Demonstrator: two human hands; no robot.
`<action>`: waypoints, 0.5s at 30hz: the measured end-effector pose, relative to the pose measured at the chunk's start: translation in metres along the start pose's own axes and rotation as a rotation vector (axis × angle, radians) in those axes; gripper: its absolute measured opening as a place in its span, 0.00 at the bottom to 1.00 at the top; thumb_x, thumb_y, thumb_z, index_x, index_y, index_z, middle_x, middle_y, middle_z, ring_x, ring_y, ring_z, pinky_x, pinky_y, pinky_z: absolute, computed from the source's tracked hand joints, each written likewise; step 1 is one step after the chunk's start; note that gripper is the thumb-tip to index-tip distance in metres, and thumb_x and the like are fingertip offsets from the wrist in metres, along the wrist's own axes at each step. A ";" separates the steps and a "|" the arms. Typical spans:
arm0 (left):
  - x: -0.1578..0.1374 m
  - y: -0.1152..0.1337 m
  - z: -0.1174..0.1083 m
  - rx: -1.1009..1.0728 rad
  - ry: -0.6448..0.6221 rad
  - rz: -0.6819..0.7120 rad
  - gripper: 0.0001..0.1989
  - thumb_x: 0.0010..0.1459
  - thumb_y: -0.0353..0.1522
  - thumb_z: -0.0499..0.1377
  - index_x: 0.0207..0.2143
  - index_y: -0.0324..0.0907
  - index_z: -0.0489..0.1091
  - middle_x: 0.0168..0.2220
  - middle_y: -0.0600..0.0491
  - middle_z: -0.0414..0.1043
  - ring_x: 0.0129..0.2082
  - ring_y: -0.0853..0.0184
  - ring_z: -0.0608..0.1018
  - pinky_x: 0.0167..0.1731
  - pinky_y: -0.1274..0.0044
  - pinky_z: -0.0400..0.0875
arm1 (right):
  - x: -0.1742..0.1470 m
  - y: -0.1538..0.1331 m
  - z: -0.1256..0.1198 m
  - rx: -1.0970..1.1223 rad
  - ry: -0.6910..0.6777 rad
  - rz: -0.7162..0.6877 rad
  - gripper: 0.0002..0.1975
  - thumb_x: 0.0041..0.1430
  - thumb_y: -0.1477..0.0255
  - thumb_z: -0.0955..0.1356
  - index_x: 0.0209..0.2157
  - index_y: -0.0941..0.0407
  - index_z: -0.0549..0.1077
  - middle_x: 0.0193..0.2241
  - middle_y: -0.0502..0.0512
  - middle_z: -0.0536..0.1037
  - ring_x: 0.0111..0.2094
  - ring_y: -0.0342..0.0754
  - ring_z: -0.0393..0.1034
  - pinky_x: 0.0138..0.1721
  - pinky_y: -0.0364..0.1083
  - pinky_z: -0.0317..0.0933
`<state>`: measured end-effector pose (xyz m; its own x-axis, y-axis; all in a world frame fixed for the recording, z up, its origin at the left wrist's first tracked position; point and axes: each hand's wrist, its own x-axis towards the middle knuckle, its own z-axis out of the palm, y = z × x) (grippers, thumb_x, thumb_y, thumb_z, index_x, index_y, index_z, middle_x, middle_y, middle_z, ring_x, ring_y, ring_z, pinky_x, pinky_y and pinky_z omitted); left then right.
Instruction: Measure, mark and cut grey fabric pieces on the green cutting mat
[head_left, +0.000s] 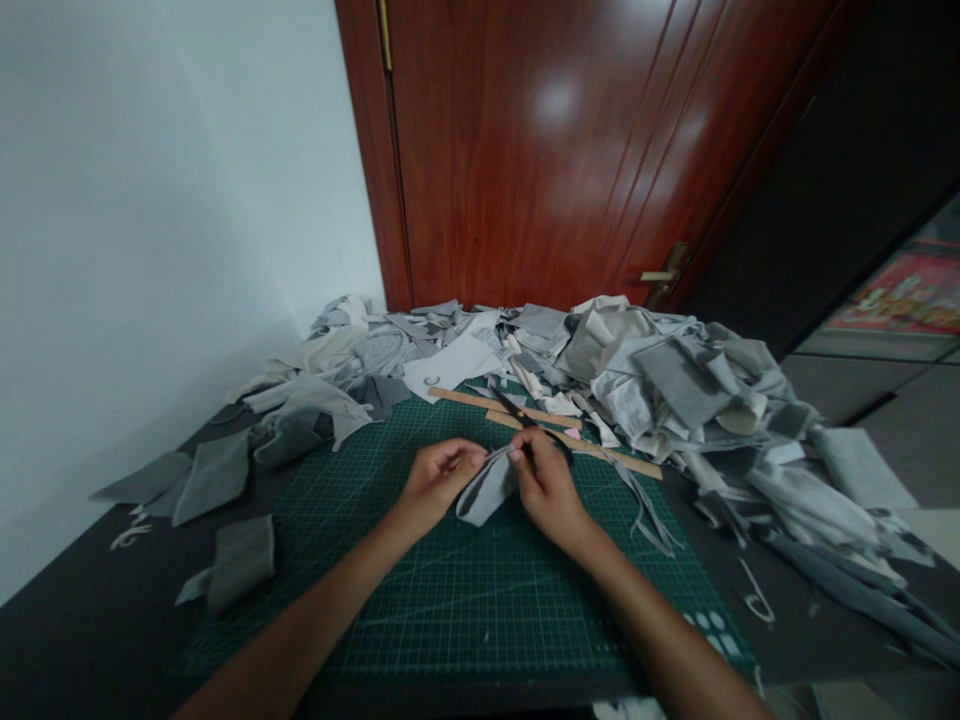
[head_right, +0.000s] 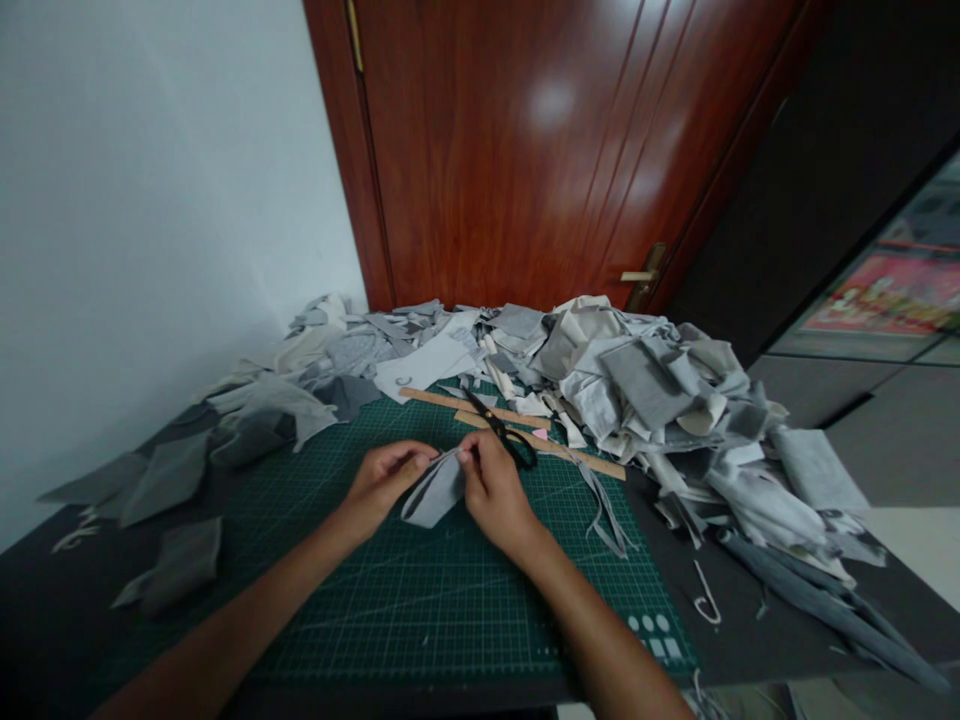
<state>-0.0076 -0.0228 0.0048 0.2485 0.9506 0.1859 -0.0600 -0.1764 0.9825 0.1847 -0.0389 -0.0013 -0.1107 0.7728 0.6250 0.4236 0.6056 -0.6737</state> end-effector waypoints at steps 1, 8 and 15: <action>0.001 0.000 -0.001 -0.022 0.002 -0.007 0.22 0.53 0.49 0.71 0.35 0.38 0.81 0.30 0.51 0.80 0.29 0.67 0.77 0.28 0.79 0.69 | 0.001 0.002 -0.002 0.004 0.041 0.012 0.05 0.73 0.70 0.61 0.40 0.51 0.67 0.33 0.50 0.72 0.33 0.50 0.68 0.36 0.48 0.61; 0.000 -0.009 0.009 -0.492 -0.045 -0.297 0.30 0.44 0.49 0.77 0.43 0.41 0.78 0.39 0.47 0.81 0.36 0.59 0.83 0.37 0.68 0.79 | 0.009 0.016 -0.012 0.002 0.331 0.094 0.06 0.73 0.67 0.61 0.41 0.52 0.66 0.33 0.50 0.72 0.34 0.51 0.68 0.36 0.48 0.60; -0.013 -0.015 0.028 -0.266 -0.165 -0.342 0.22 0.46 0.39 0.75 0.39 0.36 0.78 0.29 0.50 0.79 0.24 0.66 0.80 0.27 0.76 0.77 | 0.004 0.011 0.000 -0.056 0.369 0.081 0.04 0.71 0.70 0.60 0.40 0.51 0.65 0.32 0.50 0.71 0.32 0.50 0.66 0.34 0.48 0.58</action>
<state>0.0175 -0.0393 -0.0118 0.4466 0.8856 -0.1274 -0.1882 0.2321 0.9543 0.1887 -0.0294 -0.0061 0.2521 0.6906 0.6778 0.4674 0.5264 -0.7102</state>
